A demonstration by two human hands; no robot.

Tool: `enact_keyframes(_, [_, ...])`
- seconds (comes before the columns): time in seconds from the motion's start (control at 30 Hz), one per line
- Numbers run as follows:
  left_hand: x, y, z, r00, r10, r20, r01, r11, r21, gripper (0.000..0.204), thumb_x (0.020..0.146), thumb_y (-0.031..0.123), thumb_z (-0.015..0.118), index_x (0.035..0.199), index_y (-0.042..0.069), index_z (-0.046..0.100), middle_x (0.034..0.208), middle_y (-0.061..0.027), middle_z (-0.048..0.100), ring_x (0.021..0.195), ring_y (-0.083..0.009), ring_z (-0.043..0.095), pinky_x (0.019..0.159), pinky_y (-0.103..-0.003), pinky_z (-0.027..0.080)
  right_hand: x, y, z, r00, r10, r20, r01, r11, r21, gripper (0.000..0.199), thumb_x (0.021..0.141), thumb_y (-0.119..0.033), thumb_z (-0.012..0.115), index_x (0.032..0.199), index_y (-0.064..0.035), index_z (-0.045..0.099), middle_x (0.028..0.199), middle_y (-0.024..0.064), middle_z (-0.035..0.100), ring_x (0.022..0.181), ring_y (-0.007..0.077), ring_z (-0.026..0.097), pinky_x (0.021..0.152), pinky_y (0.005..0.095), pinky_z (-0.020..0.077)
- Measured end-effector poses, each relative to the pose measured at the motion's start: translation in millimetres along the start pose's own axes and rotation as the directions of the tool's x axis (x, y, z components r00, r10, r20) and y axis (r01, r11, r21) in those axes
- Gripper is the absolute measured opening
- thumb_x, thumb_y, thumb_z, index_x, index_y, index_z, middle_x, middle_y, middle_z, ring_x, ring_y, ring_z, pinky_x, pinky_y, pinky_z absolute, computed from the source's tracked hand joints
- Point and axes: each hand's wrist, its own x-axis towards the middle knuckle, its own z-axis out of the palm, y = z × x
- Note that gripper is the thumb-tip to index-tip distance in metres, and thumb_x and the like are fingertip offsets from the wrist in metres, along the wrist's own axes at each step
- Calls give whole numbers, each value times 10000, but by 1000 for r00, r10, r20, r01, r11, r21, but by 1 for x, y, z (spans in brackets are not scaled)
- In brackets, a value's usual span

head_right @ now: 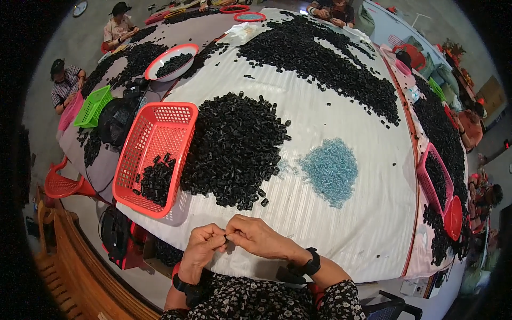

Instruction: Sorting and inspecting black plastic shoe components at a production table.

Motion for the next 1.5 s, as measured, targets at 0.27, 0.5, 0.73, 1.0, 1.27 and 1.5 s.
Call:
enact_keyframes(0.27, [1, 2, 4, 999, 41, -35, -37, 993, 109, 69, 848, 37, 626, 881, -23, 619, 741, -51, 622, 625, -75, 561, 592, -205, 473, -3, 0, 5, 992, -82, -96, 66, 984, -165, 125, 872, -131, 578, 863, -8, 553, 784, 78, 532, 653, 160, 526, 575, 290, 415])
enact_keyframes(0.5, [-2, 3, 3, 996, 87, -6, -85, 990, 116, 54, 829, -3, 630, 868, -37, 614, 745, -65, 626, 637, -86, 575, 590, -210, 484, -5, -4, 7, 985, 151, -79, -139, 981, 136, 172, 862, -151, 623, 797, -19, 533, 711, 18, 514, 629, 97, 479, 563, 261, 390])
enact_keyframes(0.73, [-6, 7, 2, 973, 76, 219, -99, 991, 93, 52, 822, -7, 630, 847, -47, 608, 737, -76, 621, 652, -103, 582, 597, -222, 477, -7, 15, 0, 891, 314, 328, -439, 781, 444, 186, 832, -172, 677, 739, -48, 574, 664, -54, 507, 639, 23, 430, 564, 199, 357])
enact_keyframes(1.0, [5, -1, 2, 995, 55, 89, -60, 997, 54, 50, 831, 8, 599, 819, -40, 591, 688, -64, 589, 602, -103, 540, 577, -241, 455, -10, 47, -66, 847, -18, -531, -248, 870, -426, 112, 814, -89, 565, 886, -6, 540, 803, 154, 542, 674, 293, 537, 614, 367, 443])
enact_keyframes(1.27, [15, -11, -13, 994, 40, 100, -36, 999, -39, 55, 841, 10, 580, 823, -42, 582, 683, -78, 573, 606, -125, 528, 570, -261, 440, 4, 77, -81, 804, -35, -593, -363, 761, -537, 134, 808, -104, 578, 829, -24, 473, 768, 173, 517, 687, 371, 536, 611, 441, 426])
enact_keyframes(1.5, [16, -16, -20, 986, 39, 161, -16, 990, -143, 70, 860, 24, 572, 861, -46, 584, 697, -82, 577, 615, -125, 536, 576, -252, 443, 5, 79, -81, 843, -58, -535, -317, 749, -582, 121, 815, -113, 567, 820, -26, 482, 766, 178, 528, 675, 378, 537, 604, 449, 427])
